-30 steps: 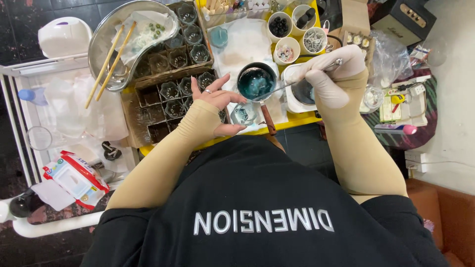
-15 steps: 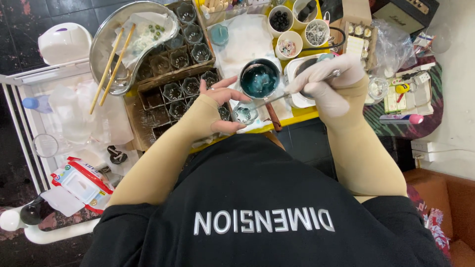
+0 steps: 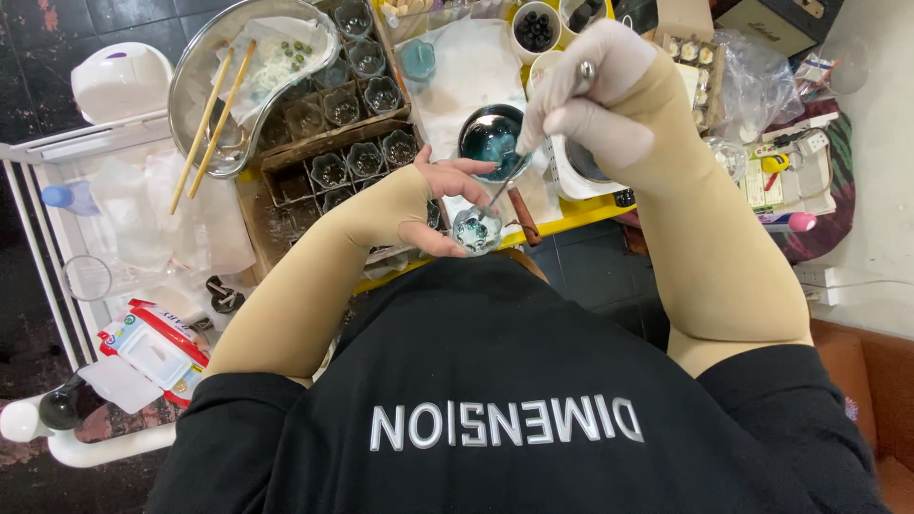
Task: Pouring melted blue wax into a decorative mold and adding embellishments.
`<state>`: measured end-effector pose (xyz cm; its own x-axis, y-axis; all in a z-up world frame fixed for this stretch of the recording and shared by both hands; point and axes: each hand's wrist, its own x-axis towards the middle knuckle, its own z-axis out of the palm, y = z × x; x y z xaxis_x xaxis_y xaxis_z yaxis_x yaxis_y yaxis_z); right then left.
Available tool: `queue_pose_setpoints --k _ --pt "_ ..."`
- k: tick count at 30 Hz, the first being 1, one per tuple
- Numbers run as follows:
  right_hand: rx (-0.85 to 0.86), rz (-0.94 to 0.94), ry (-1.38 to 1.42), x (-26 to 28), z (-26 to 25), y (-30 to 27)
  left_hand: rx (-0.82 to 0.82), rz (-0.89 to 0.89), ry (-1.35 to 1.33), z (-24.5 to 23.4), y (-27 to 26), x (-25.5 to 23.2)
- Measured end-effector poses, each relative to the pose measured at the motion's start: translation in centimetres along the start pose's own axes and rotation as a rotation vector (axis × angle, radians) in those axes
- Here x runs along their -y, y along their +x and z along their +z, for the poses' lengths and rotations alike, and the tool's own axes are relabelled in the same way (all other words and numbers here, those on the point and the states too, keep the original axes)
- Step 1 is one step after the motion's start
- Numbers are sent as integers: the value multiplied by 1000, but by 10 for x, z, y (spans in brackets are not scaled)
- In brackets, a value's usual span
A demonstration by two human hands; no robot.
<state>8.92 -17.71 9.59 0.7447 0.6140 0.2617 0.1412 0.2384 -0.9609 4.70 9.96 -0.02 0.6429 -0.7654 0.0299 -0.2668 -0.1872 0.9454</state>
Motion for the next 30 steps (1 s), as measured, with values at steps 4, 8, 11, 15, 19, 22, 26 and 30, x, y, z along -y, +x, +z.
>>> queue_pose_setpoints --k 4,8,11,15,19,22,26,30 --pt "70 -64 33 -3 1 -8 -17 5 0 3 -2 -1" --pt "48 -82 -51 -3 0 -12 -16 -23 -1 5 -2 -1" --pt "20 -81 -19 -5 -2 -12 -30 -29 -10 6 -3 -2" --pt "-69 -72 -59 1 8 -11 -71 -14 -26 7 -4 -2" --pt "-109 -60 -236 9 15 -32 -209 -18 12 12 -7 -5" --pt "-236 -176 -208 7 18 -50 -326 -8 147 16 -6 2" --pt "-242 -375 -448 5 26 -71 -542 136 399 21 -8 3" --pt "22 -599 -691 19 27 -76 -738 201 543 27 -8 -7"
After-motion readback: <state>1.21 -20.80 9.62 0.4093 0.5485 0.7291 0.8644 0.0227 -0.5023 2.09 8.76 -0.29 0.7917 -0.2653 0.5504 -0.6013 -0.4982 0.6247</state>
